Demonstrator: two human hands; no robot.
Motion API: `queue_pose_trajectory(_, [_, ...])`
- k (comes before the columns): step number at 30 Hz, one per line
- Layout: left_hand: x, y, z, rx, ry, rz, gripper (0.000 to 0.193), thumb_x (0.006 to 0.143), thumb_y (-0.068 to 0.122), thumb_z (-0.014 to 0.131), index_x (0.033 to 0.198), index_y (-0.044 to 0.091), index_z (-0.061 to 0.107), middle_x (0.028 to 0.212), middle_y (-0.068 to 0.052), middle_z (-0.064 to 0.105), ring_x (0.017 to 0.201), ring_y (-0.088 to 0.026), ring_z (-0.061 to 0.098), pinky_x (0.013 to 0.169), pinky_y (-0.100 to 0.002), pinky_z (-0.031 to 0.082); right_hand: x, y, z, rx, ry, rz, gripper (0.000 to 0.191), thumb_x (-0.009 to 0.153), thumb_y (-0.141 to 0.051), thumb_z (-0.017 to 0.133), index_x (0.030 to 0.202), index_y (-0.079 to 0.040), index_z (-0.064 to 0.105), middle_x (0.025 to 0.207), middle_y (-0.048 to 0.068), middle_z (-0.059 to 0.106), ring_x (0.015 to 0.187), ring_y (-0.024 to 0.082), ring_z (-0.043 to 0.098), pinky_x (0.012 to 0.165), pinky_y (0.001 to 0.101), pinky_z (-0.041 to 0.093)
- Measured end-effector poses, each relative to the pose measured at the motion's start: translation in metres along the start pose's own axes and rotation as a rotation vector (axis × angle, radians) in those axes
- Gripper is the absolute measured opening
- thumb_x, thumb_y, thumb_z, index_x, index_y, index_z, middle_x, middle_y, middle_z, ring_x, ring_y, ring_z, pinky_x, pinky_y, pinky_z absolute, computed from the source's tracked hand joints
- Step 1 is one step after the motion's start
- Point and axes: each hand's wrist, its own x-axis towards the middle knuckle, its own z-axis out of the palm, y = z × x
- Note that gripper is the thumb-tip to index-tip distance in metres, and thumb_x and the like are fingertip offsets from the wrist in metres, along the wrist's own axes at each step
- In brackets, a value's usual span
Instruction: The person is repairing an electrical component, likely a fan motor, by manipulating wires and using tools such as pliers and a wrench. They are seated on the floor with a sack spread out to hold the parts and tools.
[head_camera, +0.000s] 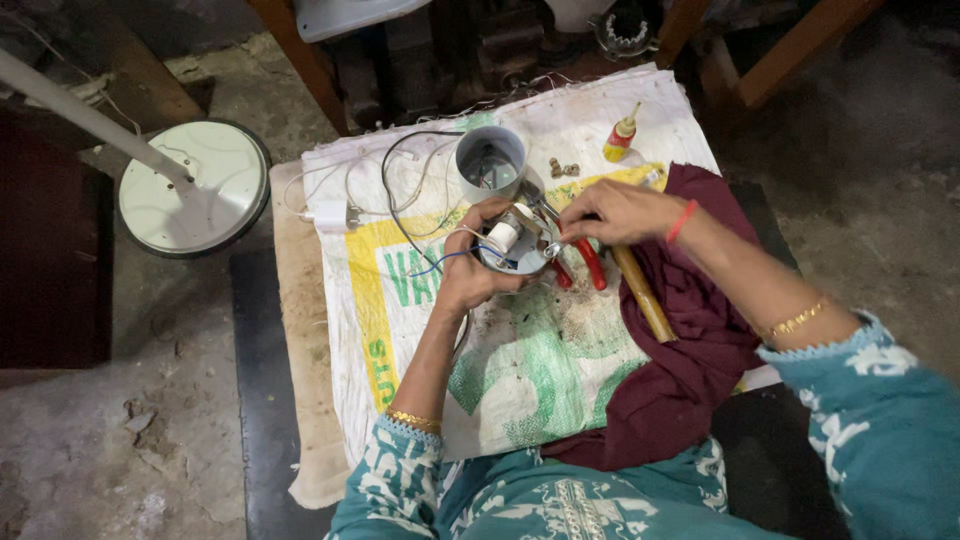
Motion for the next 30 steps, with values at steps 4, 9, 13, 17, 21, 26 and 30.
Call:
queue_pose_trajectory(4, [-0.001, -0.002, 0.004, -0.036, 0.055, -0.041, 0.084, 0.052, 0.009, 0.089, 0.130, 0.000, 0.059, 0.127, -0.009, 0.065, 0.116, -0.019, 0.063, 0.107, -0.032, 0.050, -0.025, -0.005, 0.039, 0.086, 0.185, 0.175, 0.031, 0.100, -0.031, 0.058, 0.086, -0.006, 0.070, 0.065, 0.011, 0.065, 0.061, 0.021, 0.062, 0.064, 0.0413, 0.051])
queue_pose_trajectory(9, [-0.001, -0.004, 0.010, 0.163, 0.103, 0.049, 0.082, 0.051, 0.009, 0.091, 0.127, 0.001, 0.060, 0.133, -0.013, 0.064, 0.121, -0.023, 0.064, 0.108, -0.035, 0.050, -0.039, -0.022, 0.098, 0.229, 0.515, 0.277, 0.031, 0.102, -0.027, 0.055, 0.086, -0.002, 0.067, 0.065, 0.008, 0.064, 0.058, 0.017, 0.061, 0.057, 0.0386, 0.048])
queue_pose_trajectory(13, [-0.002, 0.003, 0.016, 0.240, 0.161, 0.060, 0.081, 0.053, 0.014, 0.094, 0.126, 0.003, 0.060, 0.133, -0.014, 0.064, 0.118, -0.025, 0.066, 0.106, -0.035, 0.051, -0.030, -0.043, 0.131, 0.951, 0.570, 0.413, 0.035, 0.108, -0.030, 0.050, 0.091, -0.001, 0.060, 0.061, 0.006, 0.054, 0.047, 0.016, 0.047, 0.043, 0.0349, 0.040])
queue_pose_trajectory(17, [-0.004, 0.013, 0.024, 0.362, 0.188, 0.059, 0.081, 0.053, 0.020, 0.097, 0.124, 0.005, 0.061, 0.133, -0.014, 0.065, 0.119, -0.026, 0.067, 0.104, -0.035, 0.052, -0.019, -0.067, 0.145, 1.407, 0.676, 0.349, 0.035, 0.108, -0.031, 0.048, 0.096, 0.000, 0.057, 0.062, 0.010, 0.060, 0.046, 0.019, 0.056, 0.041, 0.0350, 0.050])
queue_pose_trajectory(21, [-0.004, 0.020, 0.025, 0.362, 0.176, 0.019, 0.082, 0.051, 0.022, 0.097, 0.124, 0.006, 0.062, 0.131, -0.013, 0.066, 0.118, -0.026, 0.068, 0.102, -0.036, 0.054, -0.035, -0.076, 0.131, 1.509, 0.586, 0.295, 0.028, 0.105, -0.026, 0.048, 0.098, -0.002, 0.060, 0.070, 0.010, 0.065, 0.054, 0.019, 0.063, 0.048, 0.0351, 0.055])
queue_pose_trajectory(26, [-0.003, 0.015, 0.023, 0.431, 0.180, 0.086, 0.080, 0.052, 0.018, 0.093, 0.125, 0.007, 0.063, 0.133, -0.013, 0.068, 0.120, -0.028, 0.067, 0.105, -0.037, 0.052, -0.070, -0.064, 0.102, 1.335, 0.552, 0.246, 0.030, 0.105, -0.024, 0.046, 0.098, 0.000, 0.064, 0.071, 0.011, 0.066, 0.057, 0.019, 0.064, 0.050, 0.0345, 0.054])
queue_pose_trajectory(30, [-0.001, 0.010, 0.017, 0.338, 0.130, 0.058, 0.079, 0.049, 0.013, 0.090, 0.123, 0.007, 0.065, 0.132, -0.013, 0.068, 0.117, -0.026, 0.067, 0.104, -0.036, 0.052, -0.068, -0.031, 0.072, 0.805, 0.645, 0.273, 0.031, 0.104, -0.025, 0.054, 0.095, 0.000, 0.069, 0.075, 0.009, 0.069, 0.061, 0.018, 0.061, 0.058, 0.0357, 0.051])
